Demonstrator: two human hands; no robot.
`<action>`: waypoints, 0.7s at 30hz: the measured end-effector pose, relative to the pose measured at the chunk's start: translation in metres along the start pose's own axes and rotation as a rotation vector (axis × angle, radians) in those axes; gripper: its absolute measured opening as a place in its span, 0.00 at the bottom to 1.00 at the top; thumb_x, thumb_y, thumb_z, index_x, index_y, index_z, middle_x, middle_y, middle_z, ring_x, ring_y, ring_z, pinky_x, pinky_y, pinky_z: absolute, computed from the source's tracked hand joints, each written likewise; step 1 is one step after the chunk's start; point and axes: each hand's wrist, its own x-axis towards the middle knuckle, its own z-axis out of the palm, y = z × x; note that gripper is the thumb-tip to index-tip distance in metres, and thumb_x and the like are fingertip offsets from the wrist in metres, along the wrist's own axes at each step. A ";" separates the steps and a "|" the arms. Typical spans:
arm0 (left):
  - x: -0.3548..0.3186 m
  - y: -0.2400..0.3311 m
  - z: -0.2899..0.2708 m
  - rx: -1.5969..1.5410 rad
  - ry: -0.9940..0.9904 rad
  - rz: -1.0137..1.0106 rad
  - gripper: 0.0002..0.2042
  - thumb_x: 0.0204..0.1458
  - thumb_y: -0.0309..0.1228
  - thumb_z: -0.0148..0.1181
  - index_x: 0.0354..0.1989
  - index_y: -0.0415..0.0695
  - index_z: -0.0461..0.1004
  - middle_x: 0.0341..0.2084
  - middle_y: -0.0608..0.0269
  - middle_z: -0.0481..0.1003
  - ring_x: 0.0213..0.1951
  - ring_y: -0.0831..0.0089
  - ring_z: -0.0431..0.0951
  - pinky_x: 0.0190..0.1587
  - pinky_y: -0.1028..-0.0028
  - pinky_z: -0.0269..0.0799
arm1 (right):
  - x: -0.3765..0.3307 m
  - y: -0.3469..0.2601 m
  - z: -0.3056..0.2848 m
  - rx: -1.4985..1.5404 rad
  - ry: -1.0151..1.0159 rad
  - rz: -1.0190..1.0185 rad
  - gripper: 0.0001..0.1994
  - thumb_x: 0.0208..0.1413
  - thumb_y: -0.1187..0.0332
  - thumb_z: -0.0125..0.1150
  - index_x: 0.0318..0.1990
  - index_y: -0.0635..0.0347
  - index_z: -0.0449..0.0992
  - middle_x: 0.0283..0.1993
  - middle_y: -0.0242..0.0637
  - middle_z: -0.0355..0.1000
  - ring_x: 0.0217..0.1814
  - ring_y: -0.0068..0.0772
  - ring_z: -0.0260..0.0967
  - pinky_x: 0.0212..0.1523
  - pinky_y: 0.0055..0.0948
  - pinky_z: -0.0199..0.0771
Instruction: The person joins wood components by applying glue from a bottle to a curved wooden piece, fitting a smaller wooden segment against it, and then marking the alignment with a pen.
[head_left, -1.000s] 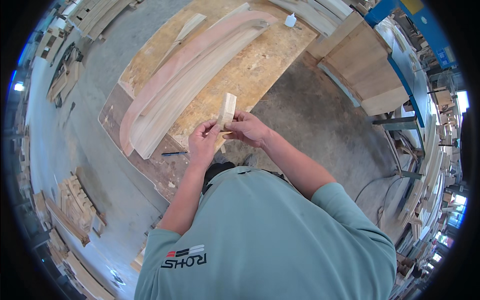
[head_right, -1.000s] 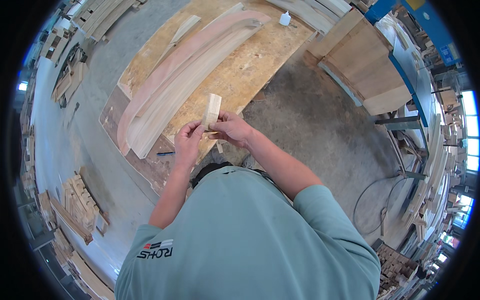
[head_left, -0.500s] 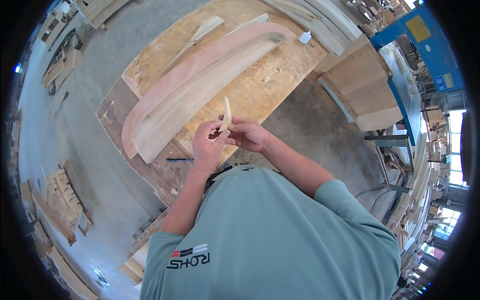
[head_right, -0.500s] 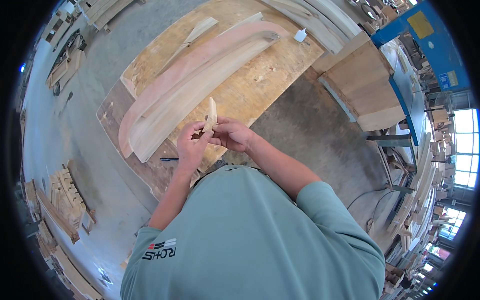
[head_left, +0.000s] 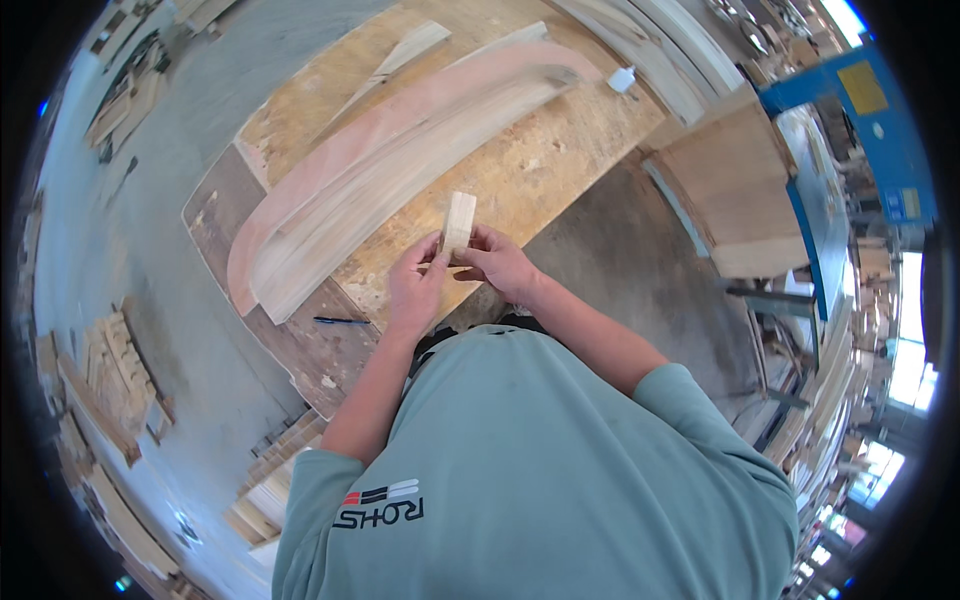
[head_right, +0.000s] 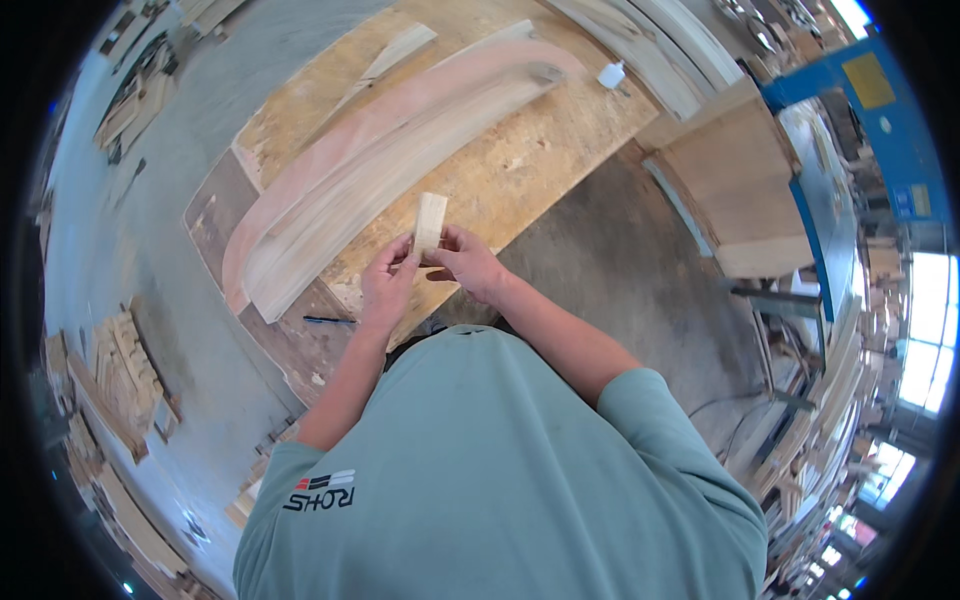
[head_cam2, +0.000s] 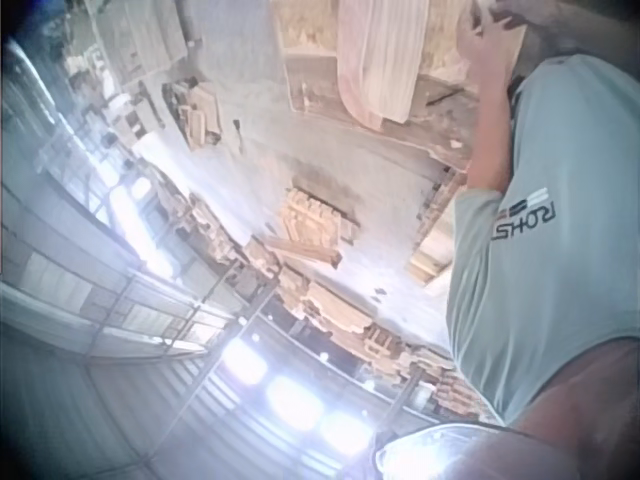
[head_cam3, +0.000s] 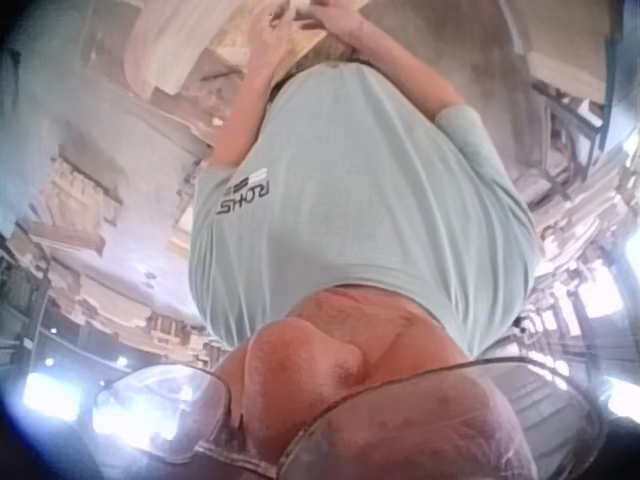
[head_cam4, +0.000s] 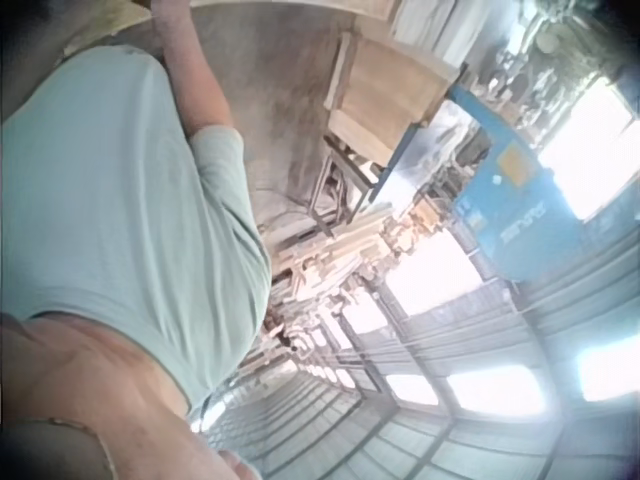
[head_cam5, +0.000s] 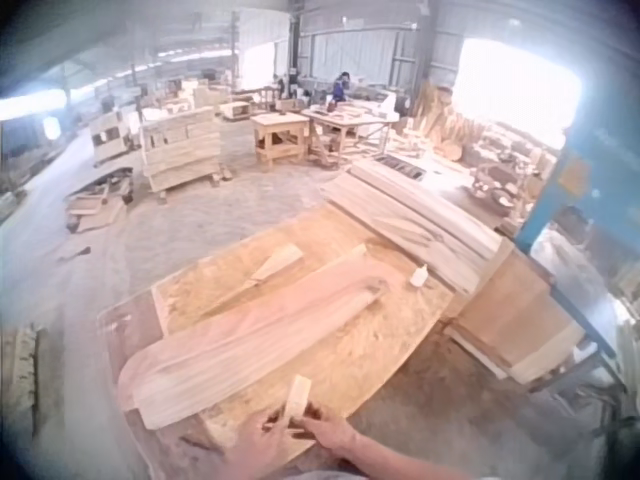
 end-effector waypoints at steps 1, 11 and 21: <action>0.003 -0.011 0.004 -0.020 0.005 0.022 0.17 0.61 0.25 0.59 0.59 0.35 0.74 0.46 0.54 0.80 0.48 0.71 0.80 0.52 0.71 0.75 | -0.002 -0.013 0.003 -0.114 0.014 0.011 0.17 0.65 0.67 0.61 0.57 0.61 0.70 0.51 0.36 0.76 0.52 0.30 0.76 0.51 0.32 0.80; -0.014 -0.007 0.015 0.350 0.157 0.026 0.13 0.55 0.33 0.64 0.46 0.42 0.81 0.43 0.49 0.80 0.45 0.55 0.80 0.49 0.61 0.76 | 0.031 0.000 -0.052 -0.592 -0.031 0.105 0.15 0.59 0.64 0.64 0.49 0.64 0.73 0.43 0.36 0.78 0.43 0.28 0.77 0.38 0.26 0.77; 0.095 0.007 -0.207 1.272 0.346 -0.086 0.47 0.46 0.41 0.73 0.74 0.48 0.53 0.69 0.47 0.60 0.74 0.49 0.50 0.74 0.48 0.46 | 0.085 -0.006 -0.089 -0.066 0.104 0.118 0.15 0.52 0.71 0.64 0.47 0.64 0.72 0.38 0.36 0.75 0.36 0.29 0.73 0.36 0.29 0.75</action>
